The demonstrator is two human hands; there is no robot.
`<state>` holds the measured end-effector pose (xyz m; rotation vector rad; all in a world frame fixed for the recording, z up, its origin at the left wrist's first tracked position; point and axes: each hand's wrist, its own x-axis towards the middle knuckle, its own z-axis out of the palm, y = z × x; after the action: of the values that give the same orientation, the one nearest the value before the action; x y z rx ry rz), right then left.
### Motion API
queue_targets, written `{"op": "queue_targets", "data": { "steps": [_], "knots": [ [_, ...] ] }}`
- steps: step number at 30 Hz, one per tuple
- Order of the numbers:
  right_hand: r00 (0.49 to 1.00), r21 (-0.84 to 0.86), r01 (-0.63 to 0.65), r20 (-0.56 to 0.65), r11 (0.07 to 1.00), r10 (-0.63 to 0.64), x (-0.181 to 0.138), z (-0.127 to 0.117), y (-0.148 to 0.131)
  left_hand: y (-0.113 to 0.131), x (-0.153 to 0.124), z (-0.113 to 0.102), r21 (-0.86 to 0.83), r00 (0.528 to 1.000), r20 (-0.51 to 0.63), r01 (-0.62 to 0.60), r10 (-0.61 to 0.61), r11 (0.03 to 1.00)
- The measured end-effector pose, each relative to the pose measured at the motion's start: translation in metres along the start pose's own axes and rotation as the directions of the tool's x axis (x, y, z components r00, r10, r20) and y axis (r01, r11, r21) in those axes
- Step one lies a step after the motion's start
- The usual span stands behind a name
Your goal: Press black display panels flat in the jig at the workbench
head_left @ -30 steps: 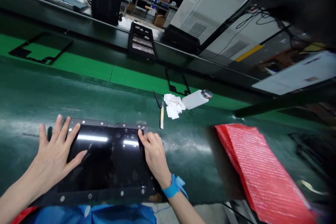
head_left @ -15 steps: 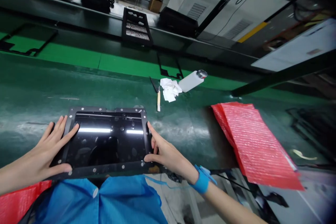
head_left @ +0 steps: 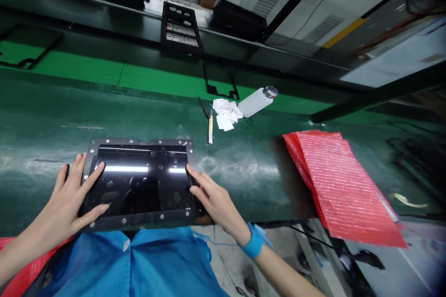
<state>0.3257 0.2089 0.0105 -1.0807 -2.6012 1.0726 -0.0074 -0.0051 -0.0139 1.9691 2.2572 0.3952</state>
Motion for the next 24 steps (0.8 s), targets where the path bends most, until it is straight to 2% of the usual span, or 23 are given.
{"op": "queue_targets", "data": {
  "steps": [3, 4, 6, 9, 11, 13, 16, 19, 21, 24],
  "knots": [
    [0.994, -0.003, 0.020, 0.105, 1.000, -0.020, 0.015, -0.019, -0.001, 0.008, -0.006, 0.003, 0.021, 0.999, -0.030, 0.026, -0.025, 0.999],
    [0.994, -0.057, 0.044, 0.102, 0.997, -0.038, 0.022, -0.025, -0.004, 0.009, -0.009, 0.005, 0.025, 0.999, -0.036, 0.029, -0.028, 0.999],
    [0.992, -0.173, 0.124, 0.013, 0.977, -0.124, 0.039, -0.031, -0.014, 0.009, -0.016, 0.007, 0.041, 0.999, -0.044, 0.031, -0.029, 0.999],
    [0.936, -0.210, 0.315, -0.092, 0.926, -0.339, 0.070, -0.021, -0.035, 0.011, -0.022, 0.008, 0.091, 0.999, -0.052, 0.006, -0.001, 0.996],
    [0.886, -0.172, 0.443, -0.068, 0.880, -0.459, 0.089, -0.006, -0.048, 0.014, -0.023, 0.009, 0.138, 0.997, -0.076, 0.007, 0.003, 0.990],
    [0.857, -0.146, 0.506, -0.027, 0.850, -0.515, 0.104, 0.009, -0.057, 0.018, -0.022, 0.010, 0.179, 0.995, -0.103, 0.030, -0.011, 0.983],
    [0.846, -0.131, 0.527, -0.007, 0.840, -0.532, 0.116, 0.025, -0.062, 0.022, -0.021, 0.012, 0.210, 0.989, -0.144, 0.057, -0.026, 0.976],
    [0.862, -0.069, 0.503, -0.030, 0.861, -0.506, 0.123, 0.030, -0.059, 0.023, -0.020, 0.014, 0.211, 0.986, -0.160, 0.074, -0.041, 0.975],
    [0.882, 0.000, 0.470, -0.030, 0.883, -0.470, 0.129, 0.029, -0.057, 0.023, -0.020, 0.014, 0.189, 0.987, -0.152, 0.082, -0.054, 0.978],
    [0.900, 0.100, 0.430, 0.032, 0.897, -0.435, 0.138, 0.018, -0.062, 0.023, -0.021, 0.015, 0.103, 0.988, -0.130, 0.099, -0.085, 0.990]
  ]
}}
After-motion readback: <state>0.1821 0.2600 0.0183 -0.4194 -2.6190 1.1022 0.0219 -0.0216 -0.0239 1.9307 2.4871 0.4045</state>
